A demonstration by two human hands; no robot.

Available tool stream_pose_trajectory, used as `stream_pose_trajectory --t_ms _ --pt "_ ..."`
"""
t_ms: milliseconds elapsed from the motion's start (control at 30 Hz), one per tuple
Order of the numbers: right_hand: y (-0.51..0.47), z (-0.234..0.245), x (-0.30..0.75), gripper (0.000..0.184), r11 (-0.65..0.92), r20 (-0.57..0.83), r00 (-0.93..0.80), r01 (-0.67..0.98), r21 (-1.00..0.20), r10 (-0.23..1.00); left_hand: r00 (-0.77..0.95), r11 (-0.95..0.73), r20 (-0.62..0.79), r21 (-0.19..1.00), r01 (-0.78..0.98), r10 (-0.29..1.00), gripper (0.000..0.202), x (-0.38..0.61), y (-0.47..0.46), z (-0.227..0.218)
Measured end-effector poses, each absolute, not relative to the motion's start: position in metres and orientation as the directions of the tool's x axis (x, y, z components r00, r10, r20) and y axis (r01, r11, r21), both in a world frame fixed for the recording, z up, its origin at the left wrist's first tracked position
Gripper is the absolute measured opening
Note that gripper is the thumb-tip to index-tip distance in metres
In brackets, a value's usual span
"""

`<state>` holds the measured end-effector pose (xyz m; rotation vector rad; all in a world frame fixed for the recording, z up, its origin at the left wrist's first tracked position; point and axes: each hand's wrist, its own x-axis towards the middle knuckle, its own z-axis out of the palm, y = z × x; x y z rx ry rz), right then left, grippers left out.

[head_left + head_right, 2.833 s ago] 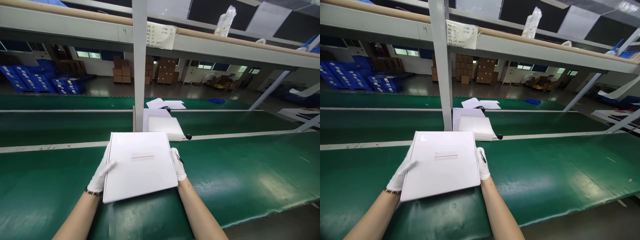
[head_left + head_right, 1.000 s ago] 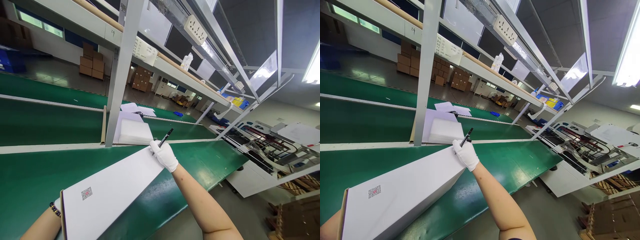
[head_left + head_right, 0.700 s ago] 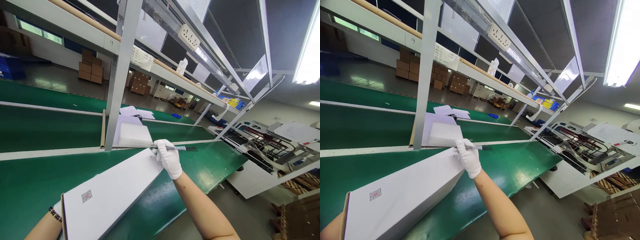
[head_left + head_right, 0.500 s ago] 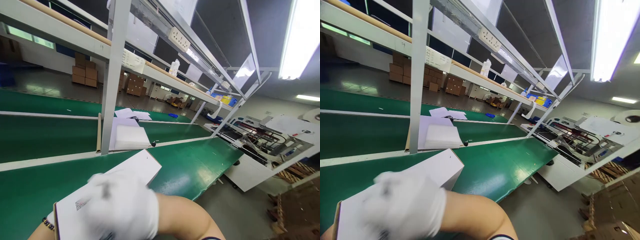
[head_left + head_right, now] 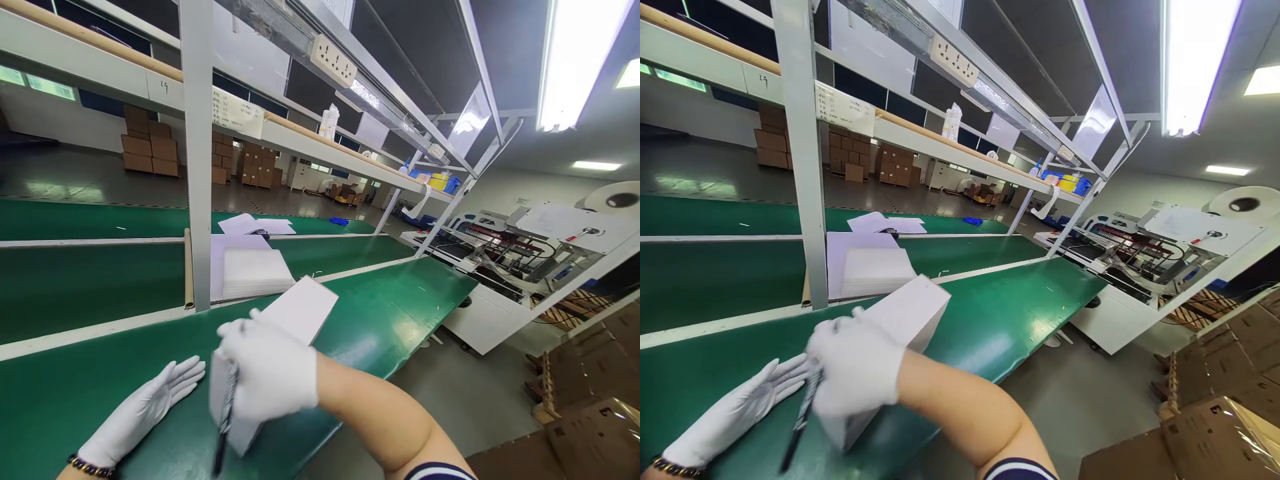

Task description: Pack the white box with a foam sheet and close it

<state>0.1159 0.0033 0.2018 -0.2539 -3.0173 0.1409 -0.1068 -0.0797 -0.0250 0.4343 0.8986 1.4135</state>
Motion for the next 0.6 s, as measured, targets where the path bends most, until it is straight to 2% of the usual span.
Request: stream_pose_trajectory --t_ms 67,133,167,233,300,333,500,600 --pt "0.038 0.197 0.15 0.044 0.938 0.141 -0.935 0.298 -0.177 0.324 -0.095 0.167 -0.305 0.728 -0.665 0.948 0.058 -0.107 -0.079 -0.023" --pt "0.075 0.192 0.187 0.05 0.893 0.144 -0.895 0.384 -0.235 0.423 -0.104 0.179 -0.325 0.728 -0.662 0.94 0.059 -0.106 -0.08 -0.02" --pt "0.092 0.19 0.207 0.046 0.872 0.146 -0.87 0.434 -0.228 0.471 -0.107 0.182 -0.328 0.733 -0.655 0.939 0.059 -0.105 -0.081 -0.019" --pt "0.124 0.186 0.246 0.048 0.806 0.122 -0.803 0.554 -0.207 0.583 -0.11 0.18 -0.322 0.746 -0.641 0.94 0.058 -0.104 -0.082 -0.019" --pt "0.15 0.182 0.282 0.051 0.64 0.139 -0.625 0.753 -0.152 0.768 -0.11 0.173 -0.311 0.751 -0.637 0.944 0.057 -0.103 -0.083 -0.022" --pt "0.161 0.179 0.298 0.053 0.569 0.159 -0.549 0.812 -0.131 0.82 -0.106 0.173 -0.309 0.75 -0.639 0.945 0.056 -0.104 -0.084 -0.025" --pt "0.208 0.168 0.35 0.055 0.278 0.236 -0.254 0.958 -0.073 0.938 -0.074 0.214 -0.337 0.736 -0.643 0.938 0.055 -0.11 -0.085 -0.035" --pt "0.229 0.168 0.371 0.063 0.193 0.237 -0.173 0.979 -0.063 0.956 -0.032 0.255 -0.36 0.716 -0.65 0.932 0.054 -0.117 -0.085 -0.036"
